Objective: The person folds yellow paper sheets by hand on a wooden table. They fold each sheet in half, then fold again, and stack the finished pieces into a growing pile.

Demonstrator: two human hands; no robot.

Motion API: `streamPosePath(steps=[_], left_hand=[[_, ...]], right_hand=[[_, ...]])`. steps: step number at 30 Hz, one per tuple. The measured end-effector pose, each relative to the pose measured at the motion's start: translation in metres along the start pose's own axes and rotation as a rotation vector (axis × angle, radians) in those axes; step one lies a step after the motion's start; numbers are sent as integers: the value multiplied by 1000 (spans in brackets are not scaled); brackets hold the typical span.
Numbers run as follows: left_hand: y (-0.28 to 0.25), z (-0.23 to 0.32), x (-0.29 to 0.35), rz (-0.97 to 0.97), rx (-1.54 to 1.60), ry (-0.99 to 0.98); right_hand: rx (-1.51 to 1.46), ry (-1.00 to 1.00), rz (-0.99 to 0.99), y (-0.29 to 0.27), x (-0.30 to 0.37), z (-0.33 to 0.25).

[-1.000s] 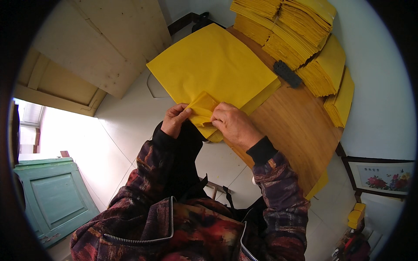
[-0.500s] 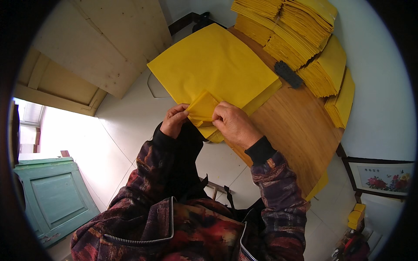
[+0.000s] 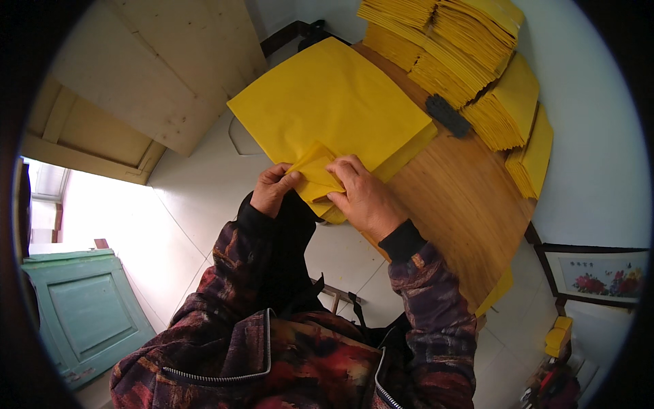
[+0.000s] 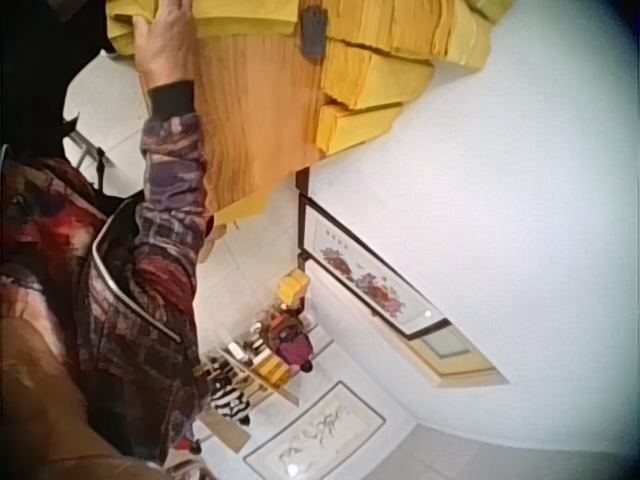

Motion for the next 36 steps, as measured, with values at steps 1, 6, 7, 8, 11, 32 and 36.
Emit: streamPosePath(steps=[1,6,7,8,11,32,36], left_hand=[[0,0,1,13,9,-5],[1,0,1,40,14,-19],[1,0,1,43,1,-20],[1,0,1,43,-5,-18],[0,0,0,41,-5,-15],[-3,2,2,-69,44,-45],[-1,0,1,6,-29,7]], right_hand=[[5,-7,40,0,3,-1],[164,-110,77,3,14,-4],[197,-112,62,4,14,-4],[228,-162,78,4,15,-6],[313,-262,102,3,13,-9],[101,-48,24,-1,0,-8],[155,-110,99,-3,3,-10]])
Point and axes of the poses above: each hand's wrist, its own x-axis away from the middle knuckle, its own y-axis out of the palm, z = x × y, the point moved 4 cm from there along -x, towards the middle knuckle, and after that the axes turned 4 degrees about x, right-handed, at the moved point
